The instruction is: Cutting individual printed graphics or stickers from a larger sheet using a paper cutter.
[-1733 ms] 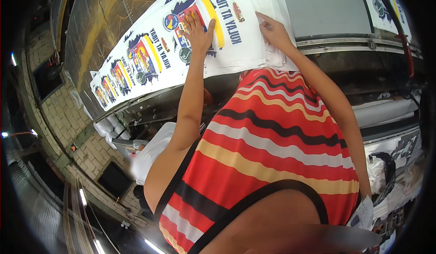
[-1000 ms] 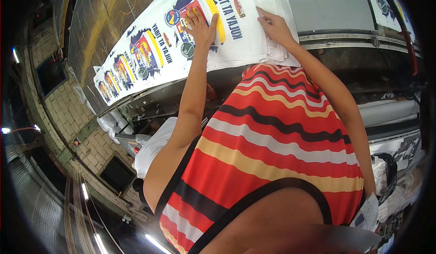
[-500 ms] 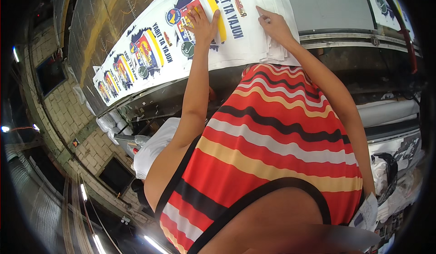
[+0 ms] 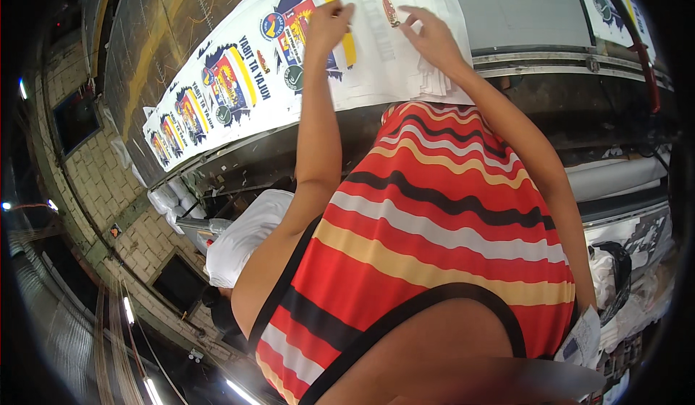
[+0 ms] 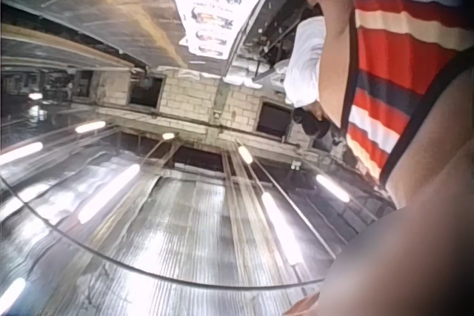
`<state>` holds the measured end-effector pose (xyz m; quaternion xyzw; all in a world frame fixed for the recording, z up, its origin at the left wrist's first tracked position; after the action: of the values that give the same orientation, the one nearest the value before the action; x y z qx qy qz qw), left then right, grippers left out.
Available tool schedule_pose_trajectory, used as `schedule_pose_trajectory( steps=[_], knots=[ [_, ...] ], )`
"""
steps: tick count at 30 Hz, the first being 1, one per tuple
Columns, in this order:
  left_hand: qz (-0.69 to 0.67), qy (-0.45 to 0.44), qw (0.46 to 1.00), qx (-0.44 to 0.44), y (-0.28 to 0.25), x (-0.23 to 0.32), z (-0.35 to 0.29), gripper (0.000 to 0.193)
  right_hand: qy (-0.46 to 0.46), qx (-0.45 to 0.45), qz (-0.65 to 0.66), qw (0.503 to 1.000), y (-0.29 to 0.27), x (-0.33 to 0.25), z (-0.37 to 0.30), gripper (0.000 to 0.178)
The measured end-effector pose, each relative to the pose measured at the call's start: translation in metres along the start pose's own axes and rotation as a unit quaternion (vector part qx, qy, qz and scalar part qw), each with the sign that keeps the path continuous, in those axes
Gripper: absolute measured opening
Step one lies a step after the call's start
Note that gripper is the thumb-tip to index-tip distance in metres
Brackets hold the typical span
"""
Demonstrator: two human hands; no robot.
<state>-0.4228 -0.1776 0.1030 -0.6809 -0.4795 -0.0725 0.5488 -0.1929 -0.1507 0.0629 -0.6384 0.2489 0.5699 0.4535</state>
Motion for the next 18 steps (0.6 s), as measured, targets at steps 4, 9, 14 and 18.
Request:
schedule_pose_trajectory(
  steps=[4, 9, 14, 18],
  knots=[
    [-0.079, 0.03, 0.993, 0.081, -0.101, 0.015, -0.017, 0.028, 0.054, 0.019, -0.107, 0.993, -0.015, 0.032, 0.003, 0.048],
    [-0.13, 0.135, 0.974, 0.124, -0.174, 0.077, -0.045, 0.026, 0.052, 0.016, -0.081, 0.995, -0.013, 0.041, 0.008, 0.042],
    [0.022, 0.017, 1.0, 0.009, -0.096, 0.075, -0.021, 0.026, -0.148, 0.095, -0.146, 0.974, -0.011, -0.017, 0.014, 0.041],
    [0.009, 0.083, 0.996, 0.028, -0.095, 0.058, -0.024, 0.034, 0.232, -0.139, 0.119, 0.955, 0.044, 0.019, -0.001, 0.055]
  ],
)
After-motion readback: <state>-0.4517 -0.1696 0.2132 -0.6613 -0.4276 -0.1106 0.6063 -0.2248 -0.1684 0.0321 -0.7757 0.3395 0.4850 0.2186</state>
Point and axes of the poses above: each hand's wrist, its own z-axis towards the middle knuckle, its own y-axis out of the palm, x = y × z, the point moved 8 cm from there along z, towards the middle knuckle, and after that the axes turned 7 degrees about -y, right-handed, at the moved point
